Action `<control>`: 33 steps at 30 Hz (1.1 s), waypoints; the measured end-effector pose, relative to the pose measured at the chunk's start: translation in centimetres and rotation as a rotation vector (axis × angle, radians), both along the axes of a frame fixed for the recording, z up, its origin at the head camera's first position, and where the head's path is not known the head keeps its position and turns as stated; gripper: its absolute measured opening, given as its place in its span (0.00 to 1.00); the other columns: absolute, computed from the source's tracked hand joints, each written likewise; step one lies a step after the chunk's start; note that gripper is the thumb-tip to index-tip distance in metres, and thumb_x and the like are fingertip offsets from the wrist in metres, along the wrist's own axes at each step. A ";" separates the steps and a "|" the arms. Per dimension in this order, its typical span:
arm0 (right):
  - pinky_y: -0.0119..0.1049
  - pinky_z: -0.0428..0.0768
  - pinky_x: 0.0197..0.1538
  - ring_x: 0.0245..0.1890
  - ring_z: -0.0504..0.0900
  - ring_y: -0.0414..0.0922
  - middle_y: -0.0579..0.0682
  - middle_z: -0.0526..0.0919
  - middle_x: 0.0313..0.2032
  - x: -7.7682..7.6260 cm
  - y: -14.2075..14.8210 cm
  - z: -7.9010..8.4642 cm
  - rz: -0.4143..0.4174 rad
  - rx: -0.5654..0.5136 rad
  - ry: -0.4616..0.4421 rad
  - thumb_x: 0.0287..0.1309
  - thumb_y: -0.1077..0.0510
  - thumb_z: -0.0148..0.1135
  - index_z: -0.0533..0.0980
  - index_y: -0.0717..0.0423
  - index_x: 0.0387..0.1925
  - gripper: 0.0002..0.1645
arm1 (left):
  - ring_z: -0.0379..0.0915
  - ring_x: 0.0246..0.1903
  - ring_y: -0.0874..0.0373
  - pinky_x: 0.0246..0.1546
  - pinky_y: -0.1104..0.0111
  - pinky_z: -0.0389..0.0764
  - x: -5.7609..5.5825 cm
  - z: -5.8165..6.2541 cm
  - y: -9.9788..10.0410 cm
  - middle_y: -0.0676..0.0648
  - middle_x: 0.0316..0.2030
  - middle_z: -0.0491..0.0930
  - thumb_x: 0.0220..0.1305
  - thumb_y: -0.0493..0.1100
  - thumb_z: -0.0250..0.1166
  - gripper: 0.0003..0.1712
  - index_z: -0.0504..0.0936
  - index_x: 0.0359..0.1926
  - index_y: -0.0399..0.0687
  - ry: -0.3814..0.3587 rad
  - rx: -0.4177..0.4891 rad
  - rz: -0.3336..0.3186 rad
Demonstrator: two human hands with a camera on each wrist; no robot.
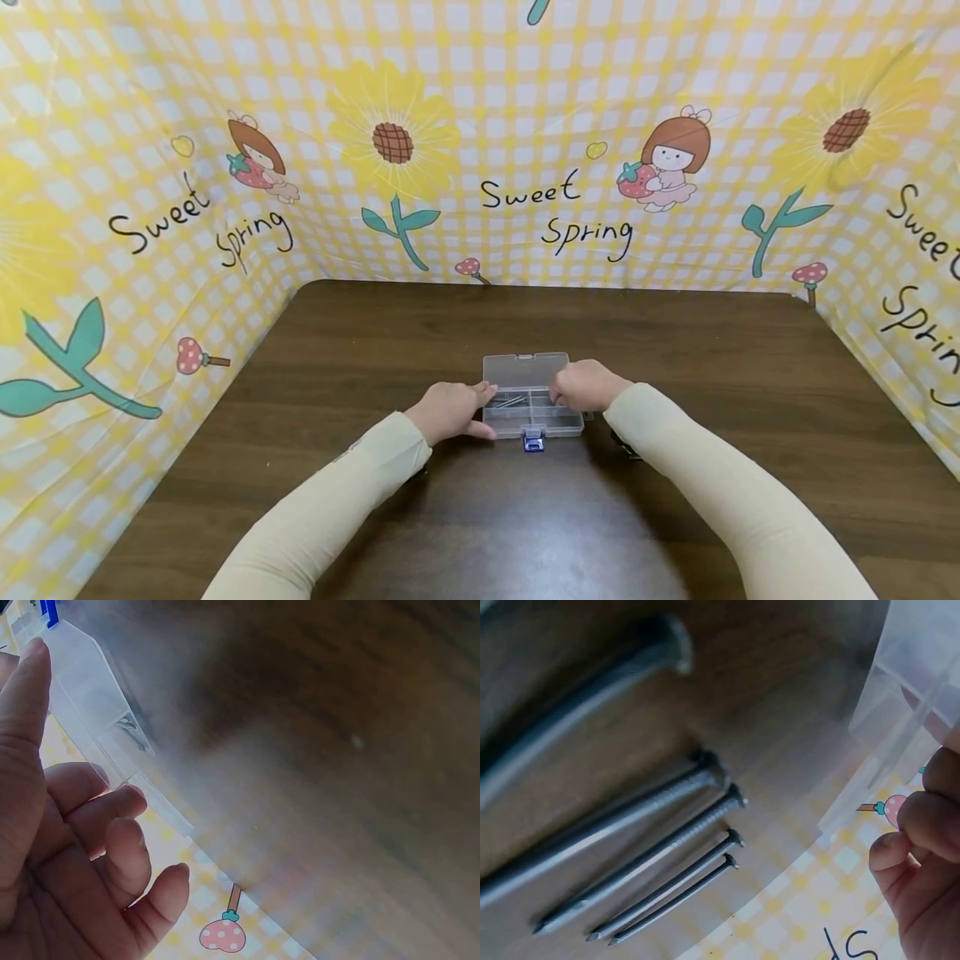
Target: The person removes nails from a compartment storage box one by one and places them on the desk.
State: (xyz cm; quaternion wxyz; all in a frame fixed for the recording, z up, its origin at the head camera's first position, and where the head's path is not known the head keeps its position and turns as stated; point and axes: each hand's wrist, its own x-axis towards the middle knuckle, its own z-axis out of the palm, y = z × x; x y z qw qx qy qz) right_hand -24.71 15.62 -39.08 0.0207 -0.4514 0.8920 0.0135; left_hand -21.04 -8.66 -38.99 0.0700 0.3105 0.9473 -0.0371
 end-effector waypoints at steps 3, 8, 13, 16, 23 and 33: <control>0.30 0.63 0.24 0.18 0.60 0.36 0.39 0.65 0.16 0.1 0.0 -0.1 0.004 0.005 0.009 0.54 0.67 0.63 0.68 0.50 0.13 0.20 | 0.77 0.52 0.51 0.40 0.60 0.81 0.1 0.0 0.0 0.44 0.62 0.72 0.52 0.66 0.64 0.46 0.71 0.66 0.44 0.000 0.000 0.002; 0.31 0.69 0.24 0.18 0.62 0.36 0.40 0.73 0.18 0.3 -0.2 0.0 0.024 0.038 0.063 0.55 0.66 0.63 0.73 0.51 0.16 0.15 | 0.77 0.52 0.51 0.40 0.61 0.81 0.1 0.0 -0.1 0.44 0.62 0.72 0.53 0.66 0.63 0.46 0.70 0.66 0.44 -0.008 -0.008 -0.001; 0.32 0.70 0.23 0.17 0.61 0.36 0.42 0.75 0.18 0.4 -0.3 0.2 0.036 0.062 0.093 0.56 0.66 0.63 0.73 0.51 0.17 0.15 | 0.77 0.52 0.51 0.42 0.61 0.80 0.1 0.2 0.0 0.44 0.62 0.72 0.53 0.66 0.64 0.46 0.70 0.67 0.45 -0.008 -0.012 0.006; 0.32 0.72 0.24 0.17 0.64 0.36 0.42 0.77 0.19 0.4 -0.3 0.2 0.033 0.065 0.086 0.56 0.66 0.63 0.74 0.51 0.18 0.14 | 0.77 0.51 0.51 0.42 0.60 0.80 0.1 0.3 0.0 0.43 0.62 0.71 0.54 0.65 0.64 0.45 0.70 0.67 0.44 -0.016 -0.006 0.007; 0.30 0.63 0.22 0.17 0.58 0.36 0.40 0.68 0.16 0.4 -0.3 0.3 0.041 0.056 0.070 0.55 0.69 0.60 0.68 0.50 0.14 0.19 | 0.77 0.52 0.51 0.41 0.60 0.81 0.2 0.2 0.0 0.44 0.62 0.72 0.53 0.66 0.65 0.45 0.71 0.66 0.44 0.003 -0.007 0.002; 0.31 0.64 0.23 0.18 0.58 0.37 0.40 0.67 0.16 0.3 -0.3 0.4 0.029 0.062 0.051 0.57 0.66 0.62 0.69 0.50 0.15 0.18 | 0.76 0.53 0.53 0.42 0.61 0.80 -0.1 0.0 0.1 0.45 0.62 0.72 0.54 0.67 0.63 0.45 0.70 0.67 0.45 0.008 -0.044 0.004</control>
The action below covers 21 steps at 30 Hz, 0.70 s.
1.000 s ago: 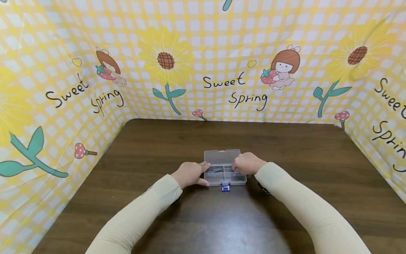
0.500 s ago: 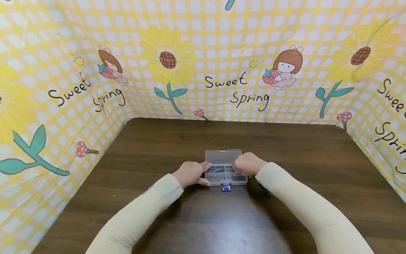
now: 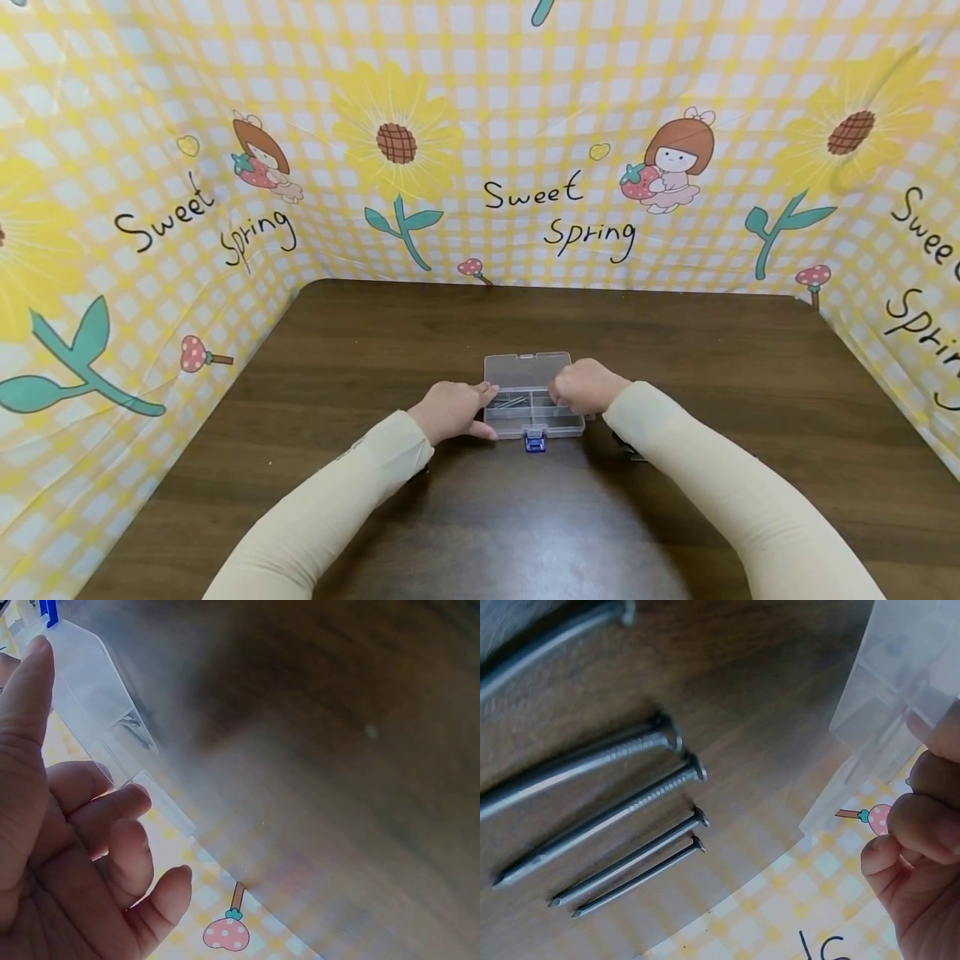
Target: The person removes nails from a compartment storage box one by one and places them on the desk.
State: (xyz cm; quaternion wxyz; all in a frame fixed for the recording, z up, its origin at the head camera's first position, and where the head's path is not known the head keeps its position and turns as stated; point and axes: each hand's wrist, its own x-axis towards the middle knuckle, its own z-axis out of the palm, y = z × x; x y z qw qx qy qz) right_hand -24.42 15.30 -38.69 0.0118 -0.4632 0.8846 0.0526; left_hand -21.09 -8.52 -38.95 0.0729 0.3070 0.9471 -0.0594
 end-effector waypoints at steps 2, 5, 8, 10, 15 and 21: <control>0.31 0.65 0.24 0.18 0.59 0.36 0.40 0.67 0.17 0.0 0.0 0.1 -0.014 -0.001 -0.026 0.58 0.65 0.62 0.70 0.50 0.16 0.18 | 0.76 0.53 0.52 0.42 0.60 0.80 0.0 0.0 0.0 0.45 0.62 0.72 0.54 0.67 0.63 0.45 0.71 0.66 0.45 0.008 -0.003 -0.006; 0.31 0.67 0.27 0.19 0.60 0.36 0.40 0.65 0.17 0.0 0.1 0.4 -0.034 -0.019 -0.074 0.59 0.64 0.62 0.68 0.50 0.15 0.19 | 0.77 0.51 0.53 0.40 0.60 0.81 0.0 0.0 -0.1 0.45 0.61 0.73 0.53 0.67 0.64 0.45 0.71 0.66 0.45 0.026 -0.004 -0.015; 0.31 0.72 0.30 0.21 0.68 0.37 0.41 0.71 0.18 0.0 0.3 0.8 -0.053 -0.045 -0.095 0.59 0.65 0.61 0.74 0.54 0.17 0.16 | 0.78 0.51 0.52 0.39 0.59 0.81 -0.1 0.0 -0.1 0.45 0.61 0.73 0.53 0.67 0.64 0.45 0.72 0.66 0.45 0.031 -0.004 -0.019; 0.33 0.78 0.35 0.26 0.78 0.39 0.43 0.80 0.24 0.1 0.4 1.1 -0.066 -0.058 -0.095 0.59 0.65 0.62 0.81 0.57 0.24 0.09 | 0.78 0.50 0.52 0.39 0.59 0.81 -0.1 0.0 -0.1 0.45 0.61 0.74 0.53 0.67 0.64 0.45 0.72 0.65 0.45 0.030 -0.002 -0.019; 0.39 0.81 0.43 0.40 0.85 0.45 0.49 0.87 0.38 0.2 1.0 1.5 -0.091 -0.060 -0.089 0.60 0.65 0.60 0.85 0.58 0.38 0.09 | 0.78 0.51 0.51 0.41 0.60 0.81 -0.1 0.0 -0.1 0.45 0.61 0.73 0.53 0.67 0.64 0.46 0.71 0.66 0.45 0.016 -0.005 -0.014; 0.39 0.81 0.38 0.32 0.84 0.43 0.46 0.85 0.30 0.2 2.1 1.8 -0.088 -0.087 -0.041 0.58 0.65 0.63 0.84 0.56 0.31 0.05 | 0.77 0.52 0.52 0.42 0.60 0.80 -0.1 -0.1 0.0 0.45 0.62 0.72 0.53 0.67 0.63 0.46 0.70 0.66 0.45 0.006 -0.006 -0.008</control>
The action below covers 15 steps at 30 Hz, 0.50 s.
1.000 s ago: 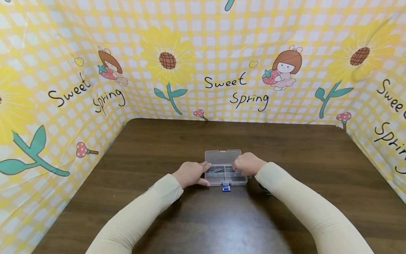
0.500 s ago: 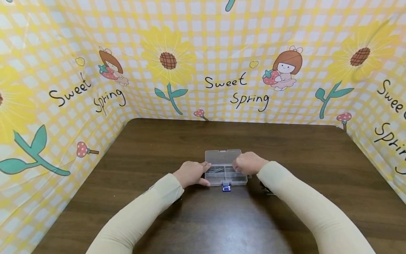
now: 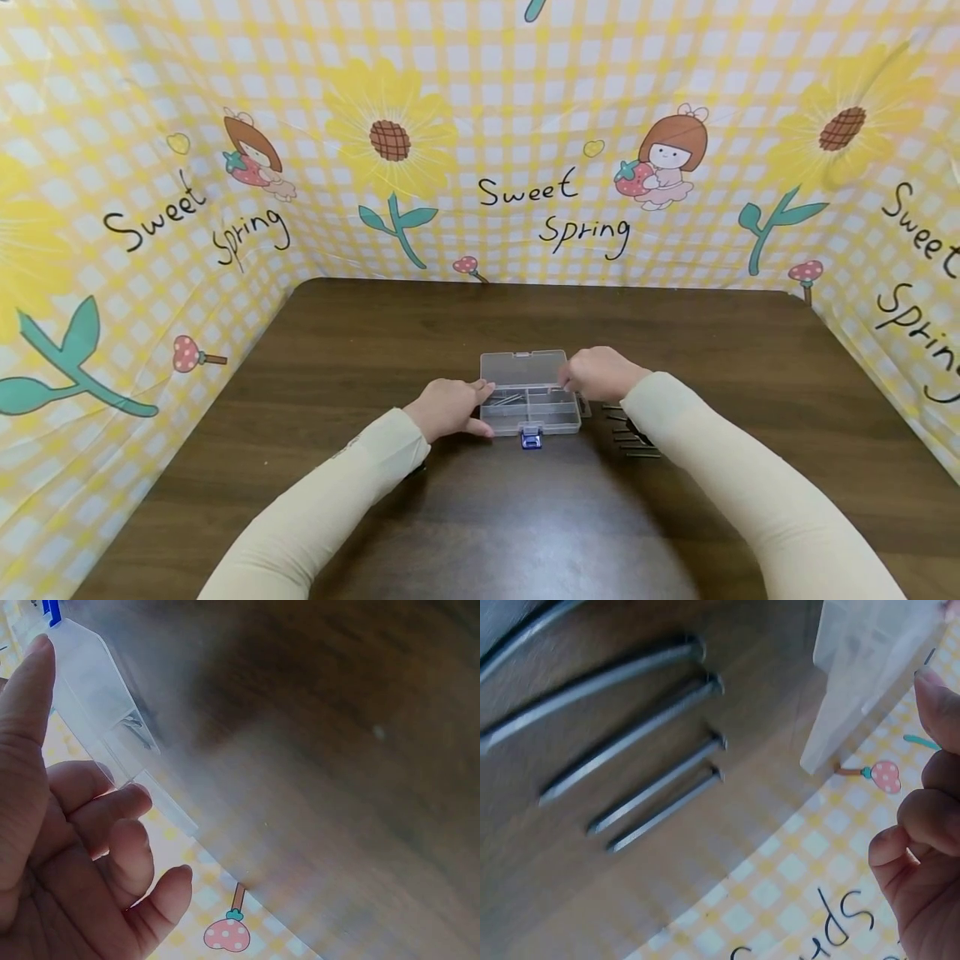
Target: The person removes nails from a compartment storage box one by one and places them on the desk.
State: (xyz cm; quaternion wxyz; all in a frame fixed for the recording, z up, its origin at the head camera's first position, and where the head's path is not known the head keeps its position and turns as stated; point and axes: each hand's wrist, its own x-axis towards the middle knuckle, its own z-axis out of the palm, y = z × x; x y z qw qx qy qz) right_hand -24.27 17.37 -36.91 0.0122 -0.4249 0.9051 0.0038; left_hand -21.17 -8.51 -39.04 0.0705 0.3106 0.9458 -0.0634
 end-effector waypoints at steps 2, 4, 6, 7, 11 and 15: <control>0.39 0.80 0.35 0.27 0.82 0.41 0.44 0.83 0.26 0.0 0.5 0.2 -0.009 -0.013 0.021 0.56 0.64 0.63 0.82 0.54 0.26 0.06 | 0.77 0.52 0.51 0.43 0.60 0.80 0.0 0.0 0.0 0.45 0.62 0.72 0.53 0.67 0.63 0.46 0.70 0.67 0.45 -0.008 -0.003 0.008; 0.38 0.79 0.32 0.24 0.79 0.40 0.42 0.81 0.23 0.0 1.1 0.2 -0.021 -0.032 0.029 0.56 0.65 0.63 0.80 0.53 0.23 0.08 | 0.77 0.52 0.52 0.42 0.60 0.80 0.1 0.1 0.0 0.45 0.62 0.72 0.53 0.68 0.63 0.46 0.70 0.67 0.46 -0.011 -0.012 0.015; 0.38 0.78 0.30 0.22 0.77 0.39 0.41 0.79 0.21 0.1 1.9 0.2 -0.026 -0.043 0.044 0.54 0.65 0.63 0.78 0.52 0.22 0.09 | 0.77 0.52 0.52 0.42 0.60 0.80 0.2 0.1 0.0 0.45 0.62 0.72 0.52 0.68 0.63 0.47 0.70 0.67 0.46 -0.011 -0.023 0.018; 0.38 0.78 0.30 0.22 0.76 0.39 0.41 0.78 0.21 0.2 2.4 0.2 -0.026 -0.045 0.053 0.54 0.66 0.63 0.78 0.52 0.21 0.09 | 0.77 0.51 0.52 0.42 0.60 0.80 0.2 0.1 0.0 0.45 0.62 0.72 0.52 0.68 0.63 0.47 0.70 0.67 0.46 -0.004 -0.029 0.015; 0.36 0.75 0.29 0.21 0.73 0.38 0.39 0.76 0.20 0.3 4.2 0.1 -0.050 -0.057 0.050 0.52 0.67 0.62 0.76 0.51 0.20 0.11 | 0.78 0.50 0.52 0.40 0.60 0.81 0.2 0.1 0.0 0.45 0.61 0.73 0.51 0.68 0.63 0.47 0.71 0.66 0.46 0.010 -0.021 0.011; 0.34 0.70 0.27 0.19 0.66 0.36 0.38 0.70 0.18 0.1 6.0 -0.2 -0.084 -0.052 0.042 0.51 0.68 0.61 0.71 0.50 0.17 0.15 | 0.79 0.49 0.52 0.39 0.61 0.81 0.0 0.1 0.1 0.45 0.61 0.73 0.50 0.68 0.64 0.47 0.72 0.66 0.46 0.014 -0.006 0.015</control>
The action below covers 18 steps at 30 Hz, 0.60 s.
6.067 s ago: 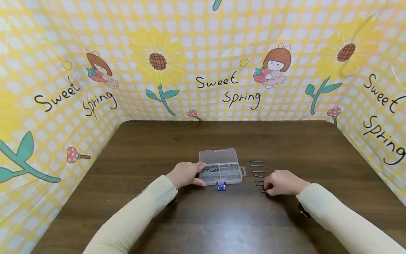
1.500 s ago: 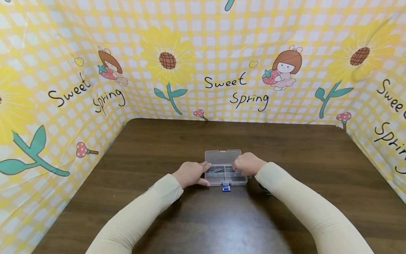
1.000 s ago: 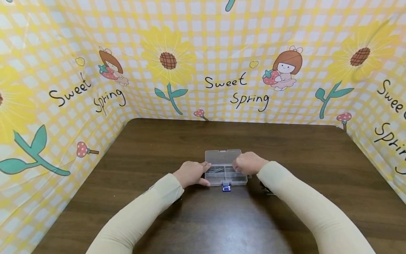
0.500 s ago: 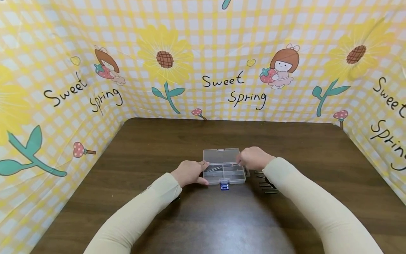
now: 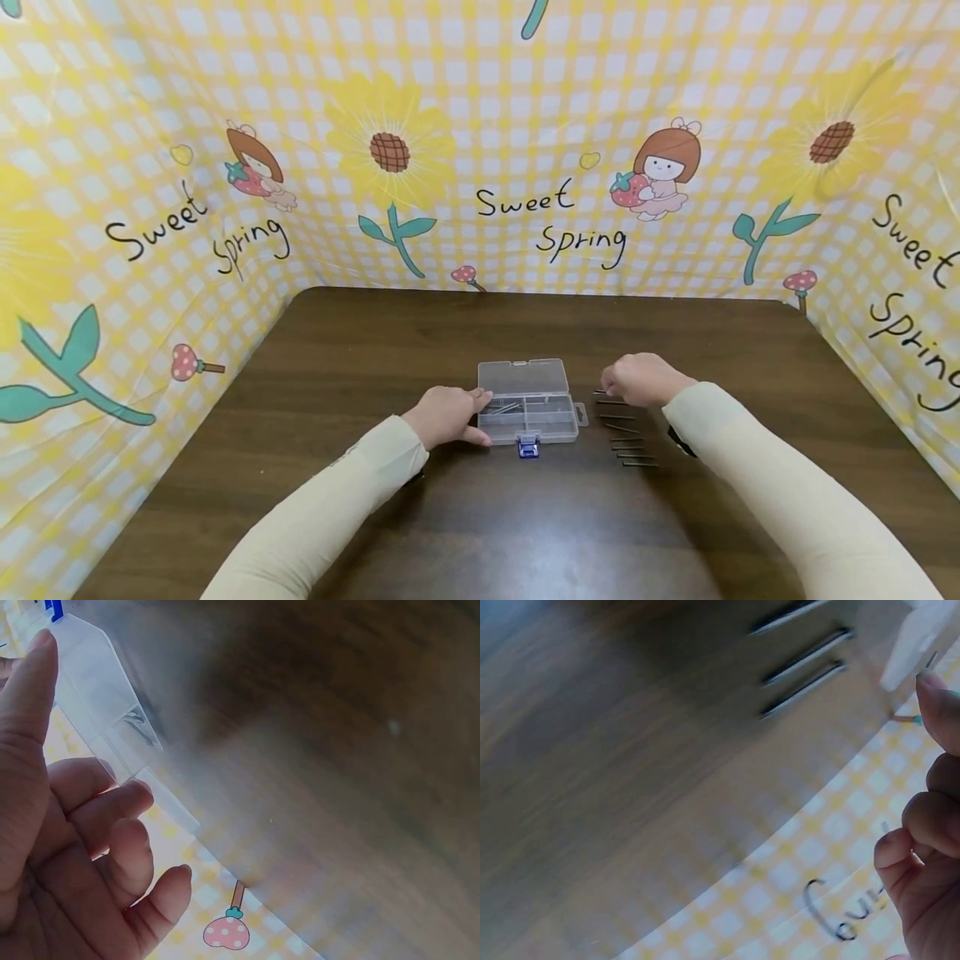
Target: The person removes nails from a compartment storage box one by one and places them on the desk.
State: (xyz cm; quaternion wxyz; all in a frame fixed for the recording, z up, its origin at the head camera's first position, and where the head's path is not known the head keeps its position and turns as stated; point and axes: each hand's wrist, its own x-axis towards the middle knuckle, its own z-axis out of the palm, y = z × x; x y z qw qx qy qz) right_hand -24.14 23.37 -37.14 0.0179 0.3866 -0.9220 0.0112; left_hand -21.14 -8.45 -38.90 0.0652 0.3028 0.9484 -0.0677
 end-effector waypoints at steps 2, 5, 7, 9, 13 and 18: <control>0.33 0.67 0.26 0.19 0.63 0.36 0.39 0.67 0.17 0.0 0.8 -0.2 -0.020 0.003 -0.010 0.52 0.68 0.61 0.70 0.49 0.17 0.16 | 0.79 0.49 0.52 0.39 0.61 0.81 0.0 0.0 0.0 0.45 0.61 0.73 0.50 0.68 0.64 0.47 0.72 0.66 0.47 0.003 0.001 -0.003; 0.33 0.65 0.26 0.19 0.62 0.36 0.38 0.65 0.17 0.0 1.8 -0.3 -0.050 -0.002 -0.022 0.51 0.69 0.59 0.68 0.49 0.16 0.17 | 0.79 0.48 0.51 0.38 0.61 0.81 0.0 0.0 0.0 0.45 0.61 0.73 0.50 0.68 0.64 0.47 0.72 0.66 0.47 0.005 0.000 -0.003; 0.32 0.63 0.26 0.20 0.61 0.36 0.38 0.64 0.17 0.1 2.4 -0.3 -0.071 -0.007 -0.031 0.50 0.69 0.58 0.67 0.48 0.16 0.17 | 0.79 0.49 0.51 0.39 0.61 0.81 0.1 0.1 0.0 0.45 0.61 0.73 0.51 0.68 0.64 0.47 0.71 0.66 0.46 -0.002 -0.001 -0.006; 0.33 0.64 0.25 0.20 0.62 0.36 0.38 0.65 0.17 0.1 3.0 -0.3 -0.082 -0.012 -0.030 0.49 0.69 0.58 0.68 0.48 0.16 0.16 | 0.79 0.48 0.51 0.37 0.60 0.81 0.2 0.1 0.0 0.45 0.60 0.74 0.51 0.67 0.64 0.46 0.71 0.66 0.46 0.002 0.003 -0.012; 0.34 0.68 0.26 0.21 0.66 0.37 0.39 0.70 0.20 0.0 4.4 -0.5 -0.127 -0.010 -0.045 0.53 0.68 0.60 0.72 0.50 0.19 0.13 | 0.80 0.46 0.52 0.34 0.61 0.81 0.3 0.1 -0.1 0.45 0.59 0.75 0.51 0.67 0.64 0.45 0.73 0.65 0.46 0.028 0.003 -0.028; 0.36 0.70 0.29 0.23 0.68 0.38 0.42 0.74 0.23 -0.1 6.4 -1.1 -0.215 0.007 -0.086 0.57 0.67 0.58 0.74 0.53 0.23 0.10 | 0.81 0.44 0.52 0.32 0.61 0.81 0.4 0.3 0.0 0.45 0.59 0.75 0.51 0.67 0.64 0.45 0.73 0.64 0.46 0.042 0.006 -0.036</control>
